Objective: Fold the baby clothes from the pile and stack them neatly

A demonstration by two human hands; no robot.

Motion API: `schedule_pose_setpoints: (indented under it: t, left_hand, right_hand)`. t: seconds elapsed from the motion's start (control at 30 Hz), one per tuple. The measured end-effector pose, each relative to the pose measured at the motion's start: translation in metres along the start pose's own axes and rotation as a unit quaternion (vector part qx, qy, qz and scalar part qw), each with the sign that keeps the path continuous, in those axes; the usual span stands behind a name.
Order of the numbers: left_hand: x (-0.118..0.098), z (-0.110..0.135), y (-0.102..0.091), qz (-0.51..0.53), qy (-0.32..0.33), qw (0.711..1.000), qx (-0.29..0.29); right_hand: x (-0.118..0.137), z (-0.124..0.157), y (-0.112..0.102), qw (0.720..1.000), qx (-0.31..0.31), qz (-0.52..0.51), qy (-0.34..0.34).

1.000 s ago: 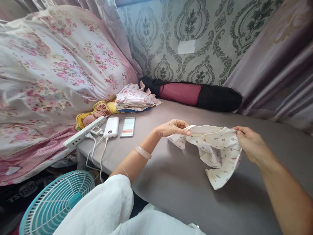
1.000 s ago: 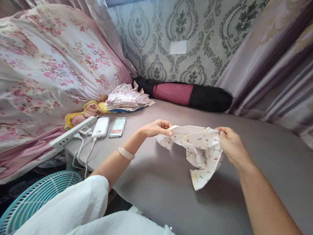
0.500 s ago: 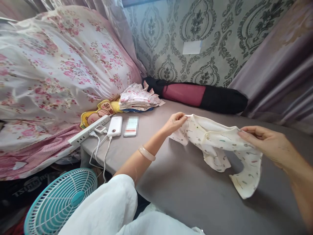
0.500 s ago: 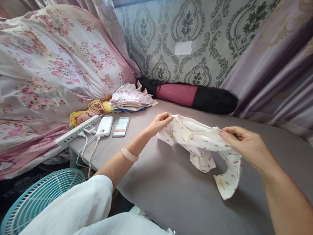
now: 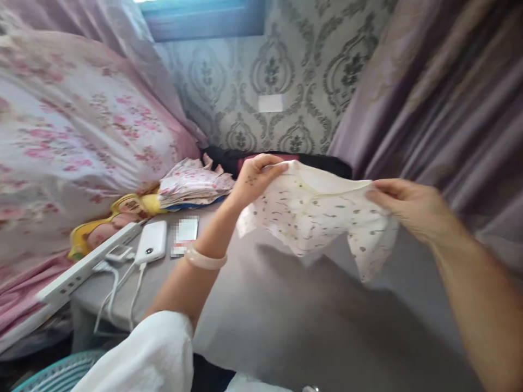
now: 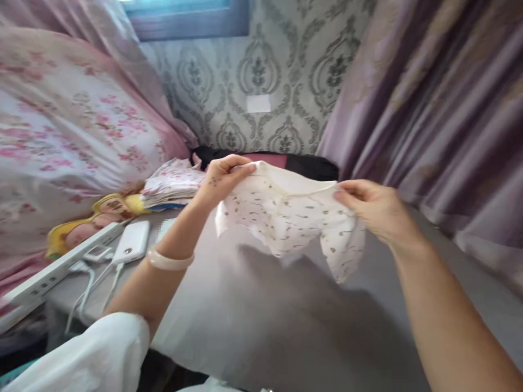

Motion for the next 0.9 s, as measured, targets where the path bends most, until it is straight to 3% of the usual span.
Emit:
schedule_pose_setpoints:
  t: [0.03,0.1,0.23,0.33,0.47,0.57,0.67,0.8,0.9]
  left_hand:
    - [-0.001,-0.003,0.001,-0.016,-0.021,0.998,0.053]
    - [0.000,-0.007,0.002,-0.056,-0.049,0.989,0.130]
    - [0.001,-0.016,-0.001,-0.026,-0.051,0.993,0.098]
    - [0.004,-0.021,0.007,-0.053,-0.049,0.988,0.138]
    - [0.000,-0.028,0.009,-0.057,-0.024,0.996,0.062]
    - [-0.004,-0.031,0.014,-0.030,-0.021,0.995,0.089]
    - [-0.004,-0.036,0.013,-0.030,-0.008,0.997,0.070]
    - [0.000,-0.040,0.018,-0.043,0.000,0.990,0.136]
    - [0.002,-0.041,0.020,-0.030,-0.027,0.992,0.122]
  right_hand:
    - [0.001,-0.001,0.001,0.998,0.057,0.034,0.012]
    - [0.003,-0.004,-0.002,0.993,0.101,0.064,0.013]
    - [0.014,-0.010,-0.015,0.996,0.079,0.008,-0.032]
    - [0.017,-0.016,-0.016,0.992,0.110,0.046,-0.049]
    - [0.017,-0.024,-0.019,0.993,0.095,0.029,-0.060]
    - [0.018,-0.026,-0.019,0.992,0.098,0.041,-0.074]
    - [0.018,-0.028,-0.018,0.991,0.090,0.022,-0.092]
    - [0.014,-0.034,-0.019,0.993,0.088,0.034,-0.066]
    - [0.017,-0.037,-0.023,0.995,0.062,0.008,-0.076]
Point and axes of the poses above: each hand's wrist, its own z-axis away from the middle knuckle, its own y-axis out of the palm, x = y × z, the point moved 4 cm from there along -z, towards the middle knuckle, and after that the axes turned 8 degrees about -x, right-handed, at the moved point
